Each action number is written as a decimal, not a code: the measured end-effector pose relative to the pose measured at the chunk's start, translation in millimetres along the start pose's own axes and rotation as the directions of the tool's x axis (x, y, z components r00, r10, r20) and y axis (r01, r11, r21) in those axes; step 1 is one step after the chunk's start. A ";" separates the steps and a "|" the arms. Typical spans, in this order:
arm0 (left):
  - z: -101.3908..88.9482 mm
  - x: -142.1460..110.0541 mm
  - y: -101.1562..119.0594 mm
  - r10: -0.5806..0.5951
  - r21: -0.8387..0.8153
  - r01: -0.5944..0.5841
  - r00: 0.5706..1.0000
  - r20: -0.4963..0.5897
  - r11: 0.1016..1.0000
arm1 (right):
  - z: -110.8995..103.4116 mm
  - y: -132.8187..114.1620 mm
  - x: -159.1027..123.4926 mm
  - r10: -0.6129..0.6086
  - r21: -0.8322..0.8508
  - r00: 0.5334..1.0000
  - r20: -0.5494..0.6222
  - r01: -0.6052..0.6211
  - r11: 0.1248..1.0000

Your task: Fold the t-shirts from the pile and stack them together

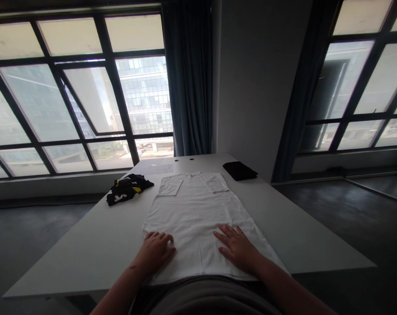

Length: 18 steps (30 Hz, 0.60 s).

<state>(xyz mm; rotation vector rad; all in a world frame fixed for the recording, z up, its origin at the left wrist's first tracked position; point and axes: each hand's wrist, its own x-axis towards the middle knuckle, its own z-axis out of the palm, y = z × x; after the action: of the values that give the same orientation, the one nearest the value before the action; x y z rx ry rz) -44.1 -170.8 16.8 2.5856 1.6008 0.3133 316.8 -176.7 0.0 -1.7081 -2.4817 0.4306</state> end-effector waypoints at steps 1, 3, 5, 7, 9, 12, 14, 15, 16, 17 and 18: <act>-1.2 -3.2 -3.7 -0.035 0.014 0.035 0.999 0.006 0.999 | 0.4 1.8 1.0 0.002 0.000 1.000 0.008 -0.002 1.000; -5.7 -11.1 -13.8 -0.067 0.041 0.066 0.998 0.008 0.997 | -1.0 6.2 2.2 0.000 0.006 1.000 0.009 0.000 1.000; -10.9 -19.4 -25.2 -0.042 0.036 0.042 0.999 0.002 0.998 | -2.7 9.6 3.2 0.005 0.011 1.000 -0.002 -0.005 1.000; -14.1 -26.7 -35.5 0.006 -0.031 -0.006 1.000 0.000 1.000 | -2.9 10.9 4.3 0.009 0.009 1.000 -0.012 -0.009 1.000; -13.4 -31.8 -43.4 0.009 -0.114 -0.009 1.000 -0.001 0.993 | -1.4 10.9 5.3 0.011 0.000 1.000 -0.018 -0.011 1.000; -4.5 -33.6 -49.3 -0.094 -0.178 0.088 0.995 -0.028 0.980 | 2.3 11.2 6.1 0.003 -0.006 0.999 -0.039 -0.004 1.000; 3.5 -30.4 -49.6 -0.152 -0.171 0.139 0.986 -0.065 0.975 | 4.5 12.4 6.2 -0.010 -0.005 0.998 -0.057 0.010 1.000; 7.0 -27.7 -49.0 -0.165 -0.156 0.151 0.983 -0.084 0.976 | 5.2 13.1 6.2 -0.017 -0.004 0.997 -0.069 0.017 1.000; 9.6 -24.5 -48.1 -0.178 -0.137 0.164 0.979 -0.099 0.977 | 5.8 13.8 6.0 -0.022 -0.001 0.997 -0.080 0.022 1.000; 11.4 -21.2 -47.0 -0.187 -0.120 0.174 0.976 -0.109 0.977 | 6.2 14.4 5.8 -0.025 0.001 0.996 -0.089 0.025 1.000; 12.1 -18.0 -45.9 -0.195 -0.108 0.184 0.974 -0.113 0.977 | 6.4 15.0 5.6 -0.026 0.003 0.995 -0.094 0.027 1.000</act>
<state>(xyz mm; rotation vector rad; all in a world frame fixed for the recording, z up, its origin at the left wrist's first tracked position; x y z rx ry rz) -89.5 -165.8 -5.5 2.3614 1.8083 0.5292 326.7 -167.7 -10.8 -1.6515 -2.4323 0.3448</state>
